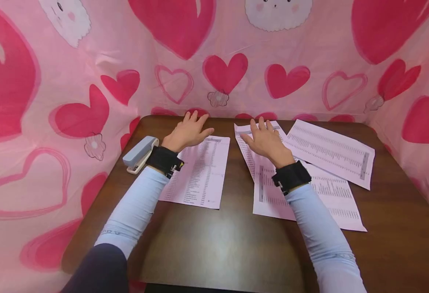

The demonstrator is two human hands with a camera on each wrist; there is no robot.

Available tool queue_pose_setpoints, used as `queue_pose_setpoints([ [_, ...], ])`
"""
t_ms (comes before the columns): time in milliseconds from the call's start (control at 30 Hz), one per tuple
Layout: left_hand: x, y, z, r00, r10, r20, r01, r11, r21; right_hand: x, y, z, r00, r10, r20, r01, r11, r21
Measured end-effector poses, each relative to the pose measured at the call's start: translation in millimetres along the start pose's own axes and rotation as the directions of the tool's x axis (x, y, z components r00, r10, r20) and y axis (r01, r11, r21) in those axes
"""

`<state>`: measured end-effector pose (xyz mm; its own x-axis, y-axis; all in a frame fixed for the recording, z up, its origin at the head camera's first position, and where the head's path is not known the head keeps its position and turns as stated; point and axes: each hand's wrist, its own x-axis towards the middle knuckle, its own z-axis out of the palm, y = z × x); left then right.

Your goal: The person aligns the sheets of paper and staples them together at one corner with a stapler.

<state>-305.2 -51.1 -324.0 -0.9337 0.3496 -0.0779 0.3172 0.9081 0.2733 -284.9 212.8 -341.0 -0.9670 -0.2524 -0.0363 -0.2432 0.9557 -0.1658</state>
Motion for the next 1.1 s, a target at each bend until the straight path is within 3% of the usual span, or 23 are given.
queue_pose_setpoints([
  [333,-2.6,-16.0,-0.5,0.999,-0.040,-0.009,0.040,0.999,-0.003,8.7,-2.5,8.5,1.000,-0.023,-0.013,0.023,1.000,0.004],
  [733,-6.5,-23.1,-16.0,0.999,-0.013,-0.052,0.013,1.000,0.008,4.9,-4.4,4.5,1.000,-0.006,-0.024,0.006,1.000,0.012],
  [1100,-14.5,-29.0,-13.3,0.997,-0.015,-0.072,0.012,0.999,-0.033,-0.6,-7.7,3.2,0.999,-0.004,-0.041,0.006,0.999,0.046],
])
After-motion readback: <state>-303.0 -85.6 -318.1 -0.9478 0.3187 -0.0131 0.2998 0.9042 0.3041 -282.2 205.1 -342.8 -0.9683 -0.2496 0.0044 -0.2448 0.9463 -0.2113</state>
